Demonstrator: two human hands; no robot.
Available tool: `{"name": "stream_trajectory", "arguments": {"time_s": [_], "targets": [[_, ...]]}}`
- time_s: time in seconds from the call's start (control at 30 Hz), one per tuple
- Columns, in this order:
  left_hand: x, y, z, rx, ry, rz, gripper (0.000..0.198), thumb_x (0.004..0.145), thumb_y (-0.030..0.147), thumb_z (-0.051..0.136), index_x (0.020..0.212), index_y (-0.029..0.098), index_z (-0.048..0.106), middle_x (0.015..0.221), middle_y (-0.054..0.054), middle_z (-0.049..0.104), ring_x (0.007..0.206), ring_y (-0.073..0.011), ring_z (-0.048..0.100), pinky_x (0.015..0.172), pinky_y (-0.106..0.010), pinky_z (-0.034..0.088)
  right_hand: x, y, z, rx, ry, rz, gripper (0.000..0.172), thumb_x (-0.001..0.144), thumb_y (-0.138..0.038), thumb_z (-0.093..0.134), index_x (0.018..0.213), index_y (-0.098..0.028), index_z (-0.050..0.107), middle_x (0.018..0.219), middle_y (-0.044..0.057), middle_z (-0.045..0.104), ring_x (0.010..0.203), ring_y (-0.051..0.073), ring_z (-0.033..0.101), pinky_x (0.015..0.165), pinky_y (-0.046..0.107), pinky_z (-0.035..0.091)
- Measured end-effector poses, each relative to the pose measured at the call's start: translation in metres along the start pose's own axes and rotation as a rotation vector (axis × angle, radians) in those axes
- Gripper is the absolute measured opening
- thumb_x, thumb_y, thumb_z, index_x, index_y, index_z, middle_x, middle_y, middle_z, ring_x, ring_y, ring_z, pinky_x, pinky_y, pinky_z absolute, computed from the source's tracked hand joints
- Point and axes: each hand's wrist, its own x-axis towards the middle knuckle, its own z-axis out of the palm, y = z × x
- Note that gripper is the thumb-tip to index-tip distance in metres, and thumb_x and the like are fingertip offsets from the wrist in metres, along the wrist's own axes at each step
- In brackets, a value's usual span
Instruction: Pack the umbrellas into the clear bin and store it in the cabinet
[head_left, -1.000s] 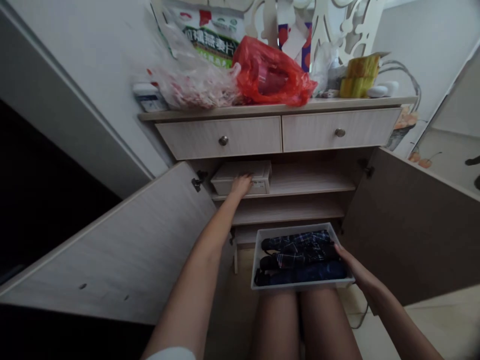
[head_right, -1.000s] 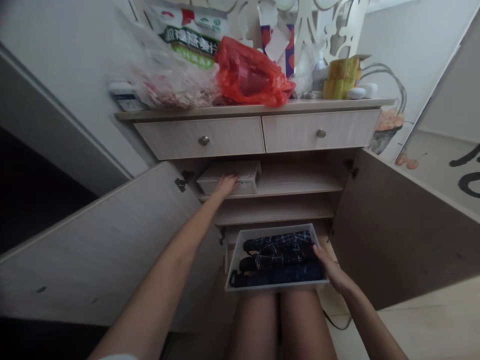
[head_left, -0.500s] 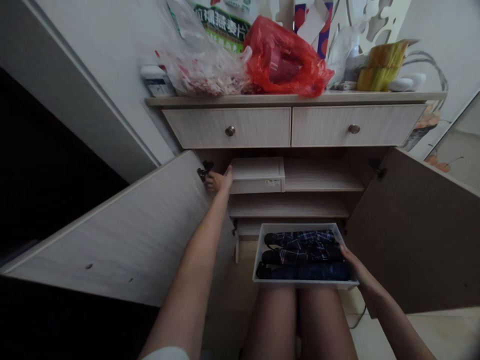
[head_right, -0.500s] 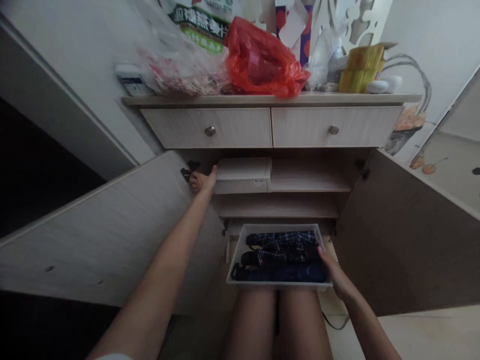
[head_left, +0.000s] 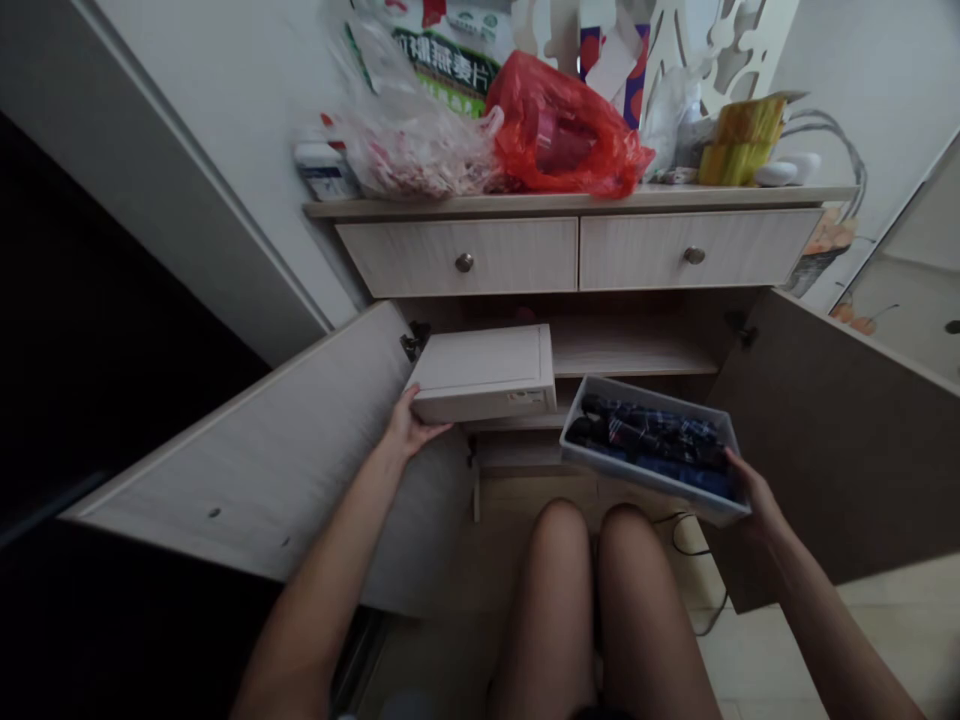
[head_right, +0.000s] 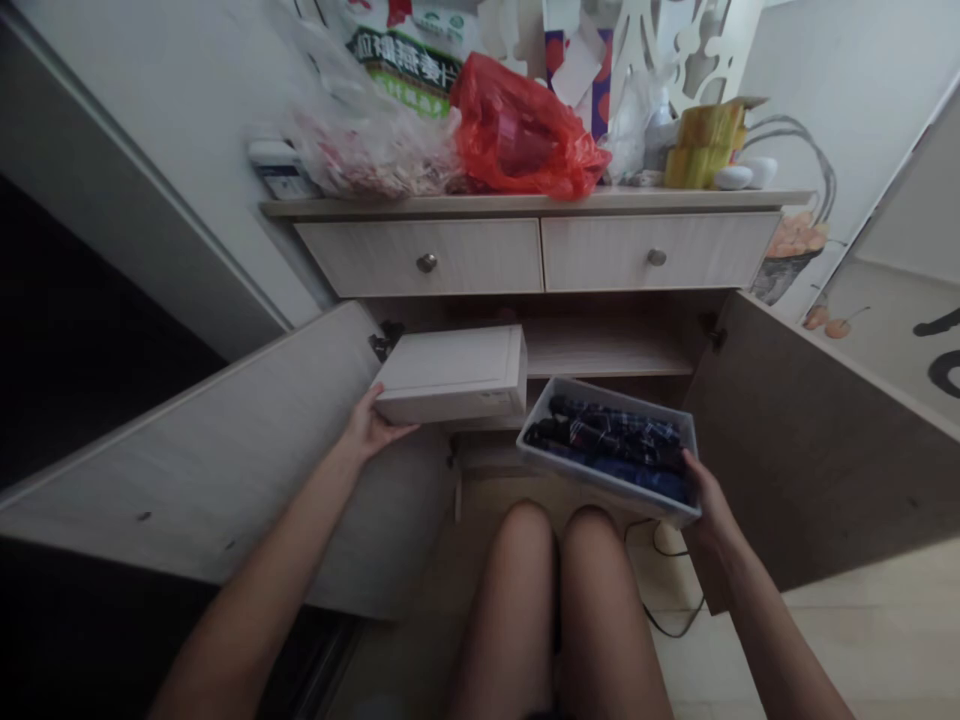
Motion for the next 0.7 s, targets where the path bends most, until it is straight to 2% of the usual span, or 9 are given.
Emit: {"name": "stream_trajectory", "arguments": {"time_s": [0.13,0.23,0.33,0.47,0.6,0.7], "targets": [[-0.040,-0.010,-0.031,-0.052,-0.003,-0.027,0.044,0.090,0.036,0.058,0.132,0.024,0.055,0.122,-0.014,0.060,0.107,-0.0280,0.064,0.090,-0.051,0.057,0.020,-0.017,0.008,0.081,0.126,-0.168,0.051,0.077,-0.060,0.063,0.112,-0.024,0.065,0.112,0.007,0.073,0.104,0.033,0.069,0.083,0.047,0.061],[-0.063,-0.019,-0.038,-0.029,-0.024,-0.004,0.043,0.091,0.035,0.056,0.132,0.023,0.056,0.122,-0.014,0.062,0.107,-0.0287,0.065,0.088,-0.050,0.058,0.029,-0.023,0.027,0.136,0.208,-0.282,0.055,0.070,-0.057,0.071,0.114,-0.024,0.064,0.112,0.004,0.073,0.106,0.031,0.069,0.084,0.044,0.061],[-0.076,-0.024,-0.039,-0.010,-0.017,0.046,0.042,0.090,0.033,0.057,0.132,0.025,0.057,0.124,-0.013,0.063,0.106,-0.0280,0.066,0.086,-0.049,0.059,0.028,-0.025,0.042,0.173,0.206,-0.328,0.058,0.066,-0.056,0.075,0.113,-0.023,0.064,0.111,0.003,0.073,0.106,0.030,0.068,0.084,0.043,0.061],[-0.080,-0.029,-0.042,0.008,0.019,0.059,0.043,0.091,0.033,0.056,0.134,0.024,0.055,0.127,-0.013,0.062,0.107,-0.0270,0.065,0.086,-0.046,0.060,0.021,-0.028,0.049,0.195,0.149,-0.255,0.059,0.064,-0.054,0.076,0.113,-0.023,0.065,0.108,0.004,0.074,0.107,0.032,0.067,0.085,0.045,0.060],[-0.082,-0.037,-0.046,0.001,0.008,0.027,0.046,0.091,0.034,0.056,0.136,0.025,0.054,0.124,-0.013,0.063,0.107,-0.0267,0.065,0.085,-0.046,0.060,0.017,-0.032,0.046,0.135,0.045,-0.116,0.052,0.070,-0.054,0.070,0.113,-0.024,0.066,0.110,0.005,0.074,0.106,0.033,0.068,0.085,0.047,0.060],[-0.085,-0.044,-0.047,-0.018,-0.004,0.018,0.045,0.091,0.034,0.056,0.136,0.025,0.054,0.123,-0.013,0.064,0.106,-0.0262,0.066,0.084,-0.046,0.061,0.016,-0.036,0.042,0.065,-0.041,-0.082,0.049,0.076,-0.055,0.063,0.115,-0.025,0.065,0.113,0.005,0.073,0.107,0.032,0.068,0.087,0.048,0.059]]}}
